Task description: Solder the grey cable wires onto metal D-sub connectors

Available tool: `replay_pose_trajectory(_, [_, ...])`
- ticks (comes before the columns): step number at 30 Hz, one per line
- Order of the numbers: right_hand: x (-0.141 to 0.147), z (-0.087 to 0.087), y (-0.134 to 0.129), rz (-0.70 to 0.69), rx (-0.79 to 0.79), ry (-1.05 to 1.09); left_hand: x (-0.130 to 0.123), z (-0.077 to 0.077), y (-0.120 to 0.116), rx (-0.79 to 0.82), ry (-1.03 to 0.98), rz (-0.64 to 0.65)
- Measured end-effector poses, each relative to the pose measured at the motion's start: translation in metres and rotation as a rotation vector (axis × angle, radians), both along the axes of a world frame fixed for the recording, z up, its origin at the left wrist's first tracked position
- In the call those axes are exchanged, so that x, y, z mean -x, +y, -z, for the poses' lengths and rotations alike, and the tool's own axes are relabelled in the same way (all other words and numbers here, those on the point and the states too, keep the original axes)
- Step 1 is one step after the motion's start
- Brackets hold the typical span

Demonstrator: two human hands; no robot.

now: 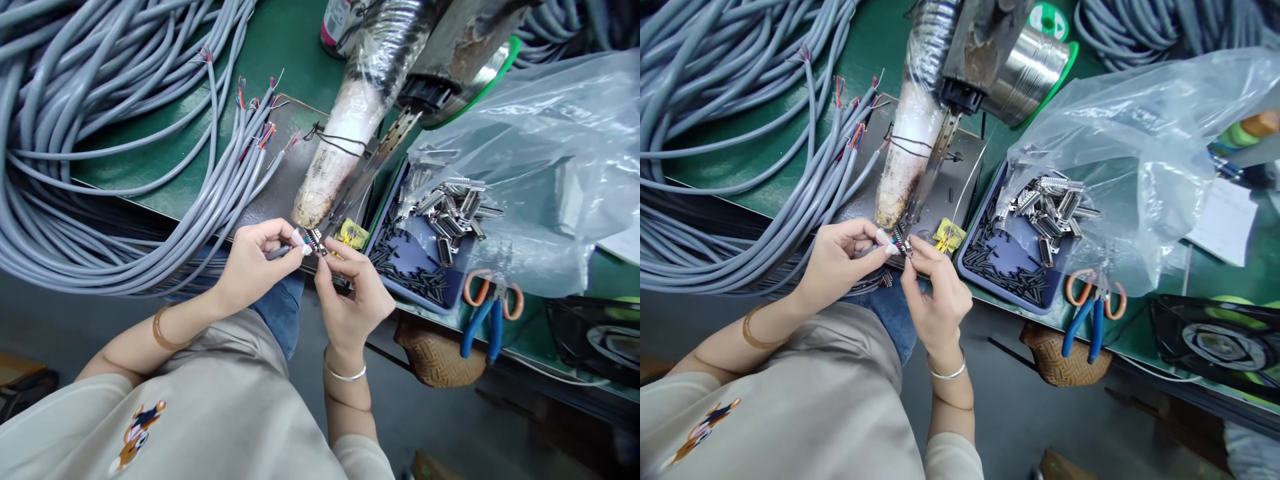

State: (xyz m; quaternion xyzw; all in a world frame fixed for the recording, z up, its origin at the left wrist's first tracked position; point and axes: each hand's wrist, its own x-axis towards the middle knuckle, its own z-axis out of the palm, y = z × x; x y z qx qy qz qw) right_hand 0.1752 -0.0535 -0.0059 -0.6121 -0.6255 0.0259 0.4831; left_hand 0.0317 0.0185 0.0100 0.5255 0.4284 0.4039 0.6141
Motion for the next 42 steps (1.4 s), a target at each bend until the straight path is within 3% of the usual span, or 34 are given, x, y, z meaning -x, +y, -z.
replay_pose_trajectory(9, [-0.001, -0.011, 0.007, -0.011, -0.004, -0.025, -0.003, -0.005, -0.004, -0.130, 0.097, -0.094])
replay_pose_trajectory(24, [-0.003, -0.005, -0.004, -0.003, -0.010, -0.104, 0.003, 0.001, -0.010, -0.126, 0.183, 0.047])
replay_pose_trajectory(29, [-0.004, -0.004, -0.013, 0.002, 0.048, -0.006, 0.008, 0.004, -0.016, -0.362, 0.175, 0.107])
replay_pose_trajectory(35, [-0.012, -0.014, -0.017, -0.069, 0.243, 0.083, 0.015, 0.016, -0.027, -0.609, 0.192, 0.285])
replay_pose_trajectory(38, [-0.013, -0.017, -0.019, -0.121, 0.239, 0.125, 0.018, 0.020, -0.033, -0.493, 0.157, 0.263])
replay_pose_trajectory(42, [-0.013, -0.011, -0.025, -0.193, 0.119, 0.185, 0.023, 0.018, -0.030, -0.072, 0.028, 0.272])
